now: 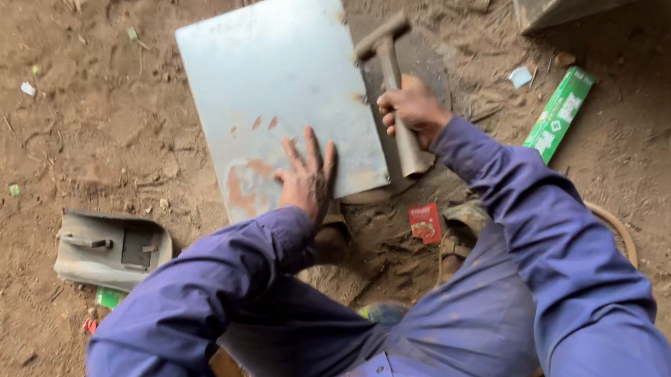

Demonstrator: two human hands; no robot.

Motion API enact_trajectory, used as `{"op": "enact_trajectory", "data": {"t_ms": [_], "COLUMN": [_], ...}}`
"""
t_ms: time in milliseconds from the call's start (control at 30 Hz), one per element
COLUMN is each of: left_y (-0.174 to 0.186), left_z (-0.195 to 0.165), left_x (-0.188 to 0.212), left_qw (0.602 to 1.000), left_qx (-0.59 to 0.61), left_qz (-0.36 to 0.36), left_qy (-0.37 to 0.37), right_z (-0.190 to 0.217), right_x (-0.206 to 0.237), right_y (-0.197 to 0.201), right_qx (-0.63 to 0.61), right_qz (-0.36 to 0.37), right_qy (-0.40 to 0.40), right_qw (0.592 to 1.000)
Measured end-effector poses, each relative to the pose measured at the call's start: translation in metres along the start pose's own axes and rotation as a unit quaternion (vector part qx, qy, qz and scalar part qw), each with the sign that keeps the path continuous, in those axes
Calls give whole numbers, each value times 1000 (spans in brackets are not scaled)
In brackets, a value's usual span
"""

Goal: The person sits on the ground holding a stick welding electrode holder and welds the seam of a metal box, producing sparks. They set the holder down, tap and press the welded panel by hand, strike it with a hammer, then pick the holder back up and weld another spot on the box.

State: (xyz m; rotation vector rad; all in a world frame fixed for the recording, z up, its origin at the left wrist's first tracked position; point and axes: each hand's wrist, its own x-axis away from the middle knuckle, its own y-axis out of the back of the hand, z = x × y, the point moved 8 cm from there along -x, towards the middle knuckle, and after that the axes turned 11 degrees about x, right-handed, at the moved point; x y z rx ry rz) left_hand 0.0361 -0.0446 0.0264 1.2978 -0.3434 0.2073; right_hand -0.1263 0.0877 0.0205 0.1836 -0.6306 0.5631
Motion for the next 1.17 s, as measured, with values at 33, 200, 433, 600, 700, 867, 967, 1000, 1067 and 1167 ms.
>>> {"op": "enact_trajectory", "data": {"t_ms": [33, 200, 433, 600, 700, 867, 967, 1000, 1067, 1167], "left_y": [-1, -3, 2, 5, -4, -18, -21, -25, -37, -36], "left_z": [1, 2, -1, 0, 2, 2, 0, 1, 1, -18], "left_x": [0, 1, 4, 2, 3, -3, -15, -22, -34, -53], "left_qw": [1000, 999, 998, 998, 997, 999, 999, 996, 981, 984], "left_qx": [2, -15, -12, -14, -34, -49, 3, 44, 150, 143], "left_qz": [5, 26, 57, 62, 64, 20, -18, -7, 43, 99], "left_qy": [0, -15, -18, -14, -14, 4, 48, 72, 116, 47], "right_z": [-2, 18, 9, -57, -81, -123, -156, -165, -166, -150], "right_x": [-1, 27, 104, 111, 101, 79, 63, 63, 60, 50], "right_y": [5, 45, 43, -7, -1, 38, 45, 47, 45, 10], "right_qx": [-35, -80, -96, -33, -40, 43, 67, 71, 107, 301], "right_qz": [7, -27, -179, -48, 23, -22, -56, -63, -8, -101], "right_qy": [2, 94, 137, -28, -53, -70, -142, -206, -178, -72], "right_qw": [999, 992, 970, 998, 998, 996, 986, 974, 978, 946]}}
